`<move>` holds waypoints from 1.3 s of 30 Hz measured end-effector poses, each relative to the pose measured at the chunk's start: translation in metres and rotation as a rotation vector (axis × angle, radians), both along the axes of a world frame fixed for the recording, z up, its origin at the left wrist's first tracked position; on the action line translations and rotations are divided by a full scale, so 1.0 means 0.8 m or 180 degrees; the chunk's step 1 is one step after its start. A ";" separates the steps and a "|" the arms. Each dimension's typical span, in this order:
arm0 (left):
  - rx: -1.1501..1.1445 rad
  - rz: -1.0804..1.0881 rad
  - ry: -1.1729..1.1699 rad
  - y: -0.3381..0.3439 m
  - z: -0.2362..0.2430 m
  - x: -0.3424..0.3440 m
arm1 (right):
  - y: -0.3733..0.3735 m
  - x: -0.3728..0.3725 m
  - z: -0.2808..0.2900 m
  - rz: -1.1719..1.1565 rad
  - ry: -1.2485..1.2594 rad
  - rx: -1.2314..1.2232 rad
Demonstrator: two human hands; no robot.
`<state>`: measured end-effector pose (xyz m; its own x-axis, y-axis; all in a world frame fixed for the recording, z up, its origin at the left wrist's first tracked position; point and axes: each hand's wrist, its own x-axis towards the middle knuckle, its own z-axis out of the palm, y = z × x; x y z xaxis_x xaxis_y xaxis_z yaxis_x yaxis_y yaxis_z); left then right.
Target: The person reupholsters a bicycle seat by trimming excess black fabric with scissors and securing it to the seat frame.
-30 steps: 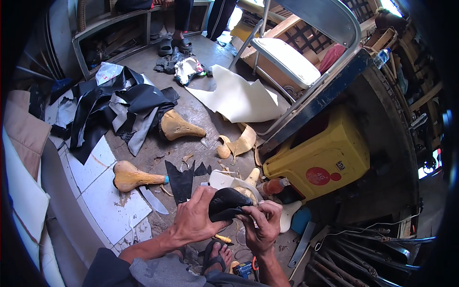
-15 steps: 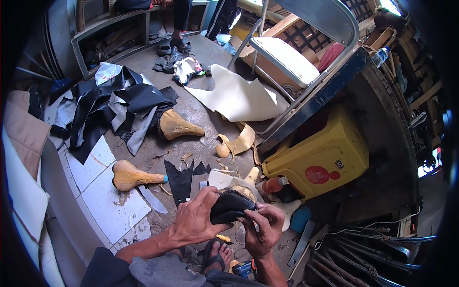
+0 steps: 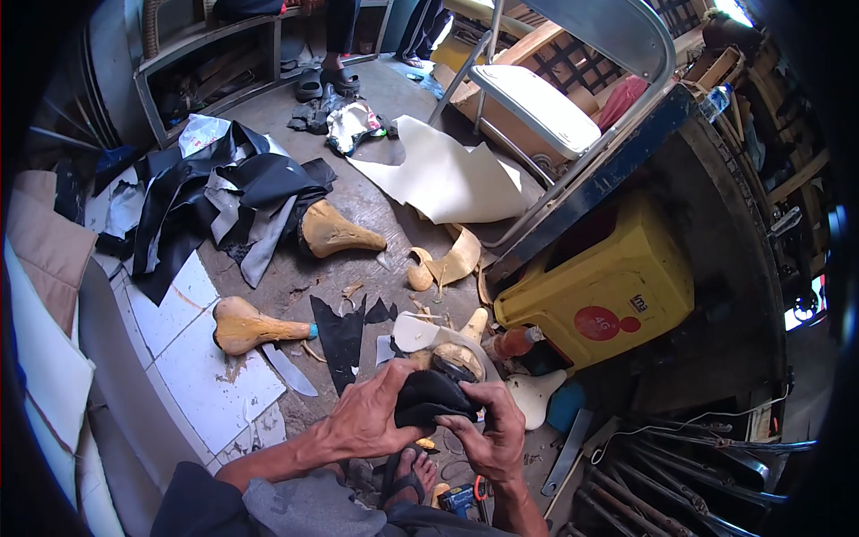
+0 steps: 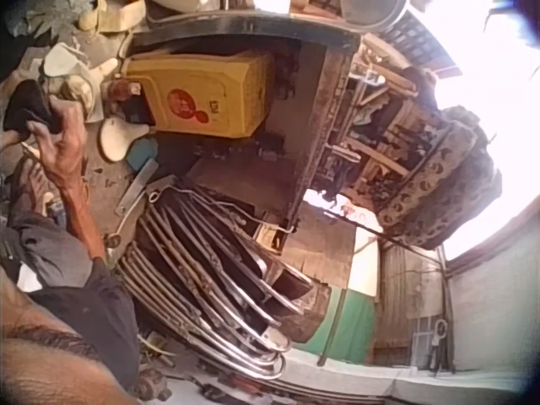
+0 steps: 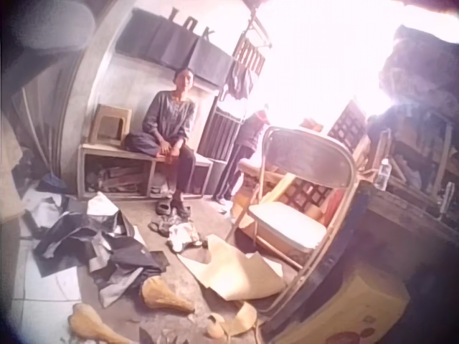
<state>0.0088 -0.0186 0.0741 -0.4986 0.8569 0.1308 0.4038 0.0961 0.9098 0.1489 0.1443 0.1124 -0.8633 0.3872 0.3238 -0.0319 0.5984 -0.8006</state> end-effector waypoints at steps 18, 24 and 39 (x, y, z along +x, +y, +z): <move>0.0573 0.0193 -0.1823 0.003 -0.045 0.005 | -0.007 -0.007 -0.020 -0.0291 0.0105 -0.0062; -0.0838 0.0655 -0.1710 -0.018 -0.151 0.034 | -0.017 0.007 -0.132 -0.0379 -0.0772 -0.0758; -0.0629 0.0279 -0.0647 -0.090 -0.182 0.052 | -0.082 0.060 -0.244 0.0035 -0.0980 -0.1436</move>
<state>0.0507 -0.0909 -0.0714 -0.5707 0.8084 -0.1445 0.1974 0.3058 0.9314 0.1965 0.0788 -0.0828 -0.8967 0.4196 -0.1407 0.2402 0.1943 -0.9511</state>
